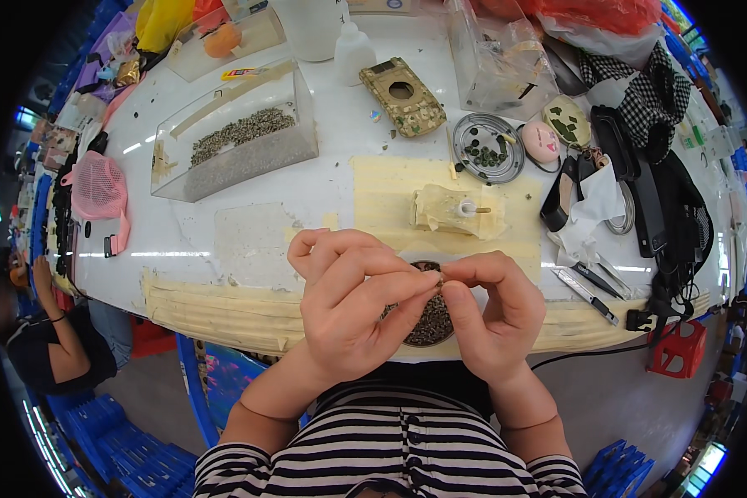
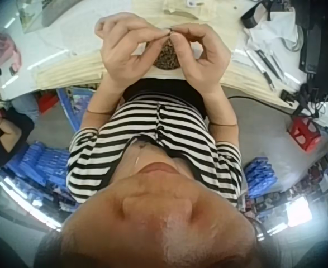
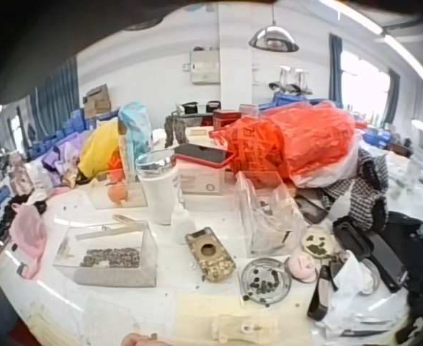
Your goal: Assembling small plastic components for a toy model.
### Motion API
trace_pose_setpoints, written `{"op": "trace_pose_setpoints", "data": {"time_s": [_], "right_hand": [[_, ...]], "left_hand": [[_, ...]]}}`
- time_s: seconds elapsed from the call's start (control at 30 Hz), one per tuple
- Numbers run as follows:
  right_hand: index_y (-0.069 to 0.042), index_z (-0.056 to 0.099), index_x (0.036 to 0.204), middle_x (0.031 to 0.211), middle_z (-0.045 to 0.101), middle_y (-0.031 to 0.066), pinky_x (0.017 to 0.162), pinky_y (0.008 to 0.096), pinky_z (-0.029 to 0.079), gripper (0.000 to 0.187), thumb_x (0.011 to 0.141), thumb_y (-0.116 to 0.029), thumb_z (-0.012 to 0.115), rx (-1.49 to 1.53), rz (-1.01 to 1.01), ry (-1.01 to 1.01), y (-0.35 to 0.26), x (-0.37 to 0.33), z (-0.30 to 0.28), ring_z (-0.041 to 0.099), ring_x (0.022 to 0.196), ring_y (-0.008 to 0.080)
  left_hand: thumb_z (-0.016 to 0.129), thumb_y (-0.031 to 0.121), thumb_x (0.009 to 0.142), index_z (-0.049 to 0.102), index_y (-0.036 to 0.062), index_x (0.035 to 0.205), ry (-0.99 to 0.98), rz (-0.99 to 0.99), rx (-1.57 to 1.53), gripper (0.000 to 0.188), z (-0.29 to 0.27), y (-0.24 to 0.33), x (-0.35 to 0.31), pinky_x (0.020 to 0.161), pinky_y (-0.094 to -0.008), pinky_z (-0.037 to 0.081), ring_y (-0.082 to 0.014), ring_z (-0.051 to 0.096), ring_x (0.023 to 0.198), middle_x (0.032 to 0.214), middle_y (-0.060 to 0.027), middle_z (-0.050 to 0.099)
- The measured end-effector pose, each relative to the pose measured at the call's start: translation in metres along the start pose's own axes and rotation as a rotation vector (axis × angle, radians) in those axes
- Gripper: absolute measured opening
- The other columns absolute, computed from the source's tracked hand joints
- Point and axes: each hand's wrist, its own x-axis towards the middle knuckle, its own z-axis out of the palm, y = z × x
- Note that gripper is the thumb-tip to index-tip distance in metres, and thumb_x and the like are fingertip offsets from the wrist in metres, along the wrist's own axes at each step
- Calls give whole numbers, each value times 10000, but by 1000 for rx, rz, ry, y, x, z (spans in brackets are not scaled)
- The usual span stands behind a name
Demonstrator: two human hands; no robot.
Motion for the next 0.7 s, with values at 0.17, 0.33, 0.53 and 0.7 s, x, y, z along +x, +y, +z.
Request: {"op": "trace_pose_setpoints", "data": {"time_s": [0.17, 0.33, 0.53, 0.7], "right_hand": [[25, 700, 915, 831, 704, 82, 645, 248, 529, 91, 845, 7, 757, 11, 21, -49, 1, 0, -2, 657, 697, 128], [19, 683, 890, 797, 689, 94, 623, 262, 513, 100, 831, 13, 764, -50, -82, -7, 2, 0, -2, 654, 678, 159], [19, 679, 889, 792, 686, 98, 615, 270, 503, 78, 844, 15, 743, -75, -64, 12, 2, 0, 2, 655, 672, 183], [24, 685, 903, 800, 690, 97, 626, 264, 505, 42, 873, 12, 711, -74, -17, 1, 4, -1, 2, 658, 681, 184]], "left_hand": [[831, 71, 698, 739, 126, 917, 1, 29, 20, 244, -1, 0, -1, 814, -369, 351, -211, 572, 855, 883, 19, 670], [834, 74, 697, 742, 125, 910, -2, 5, 49, 238, -1, 2, -1, 818, -370, 351, -212, 571, 857, 882, 18, 668], [833, 77, 700, 738, 122, 912, 1, 12, 39, 237, -1, 1, 0, 816, -369, 355, -215, 574, 853, 880, 15, 668], [832, 74, 703, 734, 117, 911, 6, 9, 15, 235, -2, 0, -1, 814, -367, 359, -216, 572, 844, 877, 12, 667]]}}
